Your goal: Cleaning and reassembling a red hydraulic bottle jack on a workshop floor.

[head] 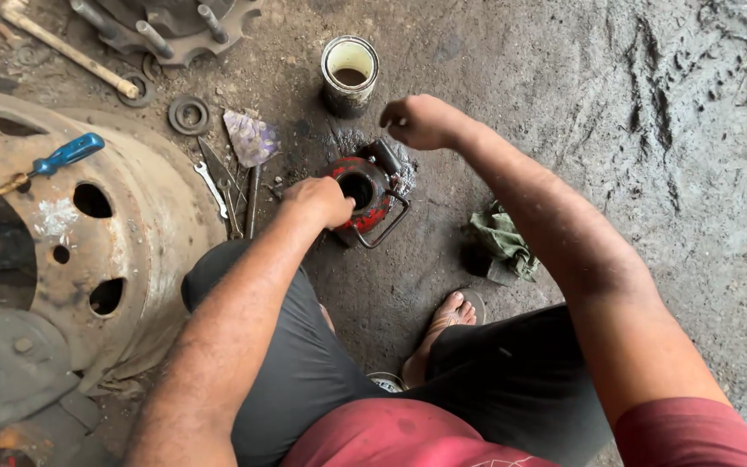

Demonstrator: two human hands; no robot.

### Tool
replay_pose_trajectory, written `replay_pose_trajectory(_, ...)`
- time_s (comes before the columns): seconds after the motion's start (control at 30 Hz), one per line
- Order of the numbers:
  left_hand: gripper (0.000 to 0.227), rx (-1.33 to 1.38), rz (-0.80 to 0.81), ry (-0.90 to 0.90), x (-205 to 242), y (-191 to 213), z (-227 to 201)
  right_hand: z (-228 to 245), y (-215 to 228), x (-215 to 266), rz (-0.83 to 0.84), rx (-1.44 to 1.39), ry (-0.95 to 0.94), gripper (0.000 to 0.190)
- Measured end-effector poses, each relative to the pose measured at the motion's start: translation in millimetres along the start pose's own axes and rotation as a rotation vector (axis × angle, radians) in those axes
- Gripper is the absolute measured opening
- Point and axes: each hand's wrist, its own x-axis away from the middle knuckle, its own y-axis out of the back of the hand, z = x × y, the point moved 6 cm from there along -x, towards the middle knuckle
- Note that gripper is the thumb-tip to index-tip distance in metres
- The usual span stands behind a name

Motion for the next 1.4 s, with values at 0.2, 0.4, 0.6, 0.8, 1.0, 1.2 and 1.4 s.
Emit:
replay_pose_trajectory(0.2, 0.048, 0.07, -0.066, 0.058, -27, -11, 8, 23, -29, -10, -0.145, 0.413, 0.188, 0.024)
replay_pose_trajectory(0.4, 0.051, 0.182, -0.086, -0.001, -14, 6, -9, 7, -30, -10, -0.079, 0.525, 0.092, 0.038)
replay_pose_trajectory(0.6, 0.051, 0.041, -0.009, 0.072, -24, -27, 5, -1, -30, 6, -0.006, 0.545, 0.184, 0.046)
replay_pose_trajectory(0.8, 0.043, 0.067, 0.007, 0.08, -36, -52, 8, -6, -27, 15, 0.072, 0.544, 0.061, 0.039)
replay_pose_trajectory(1.0, 0.03, 0.118, -0.231, 0.015, -51, -34, -12, -72, -41, 62, 0.057, 0.385, 0.01, 0.04)
replay_pose_trajectory(1.2, 0.029, 0.017, -0.466, -0.175, -33, -5, -48, -55, -26, 110, -0.138, 0.275, -0.137, 0.044)
replay_pose_trajectory(1.4, 0.04, 0.322, -0.437, -0.294, 18, 27, -61, -37, -103, 107, 0.314, 0.595, -0.39, 0.048)
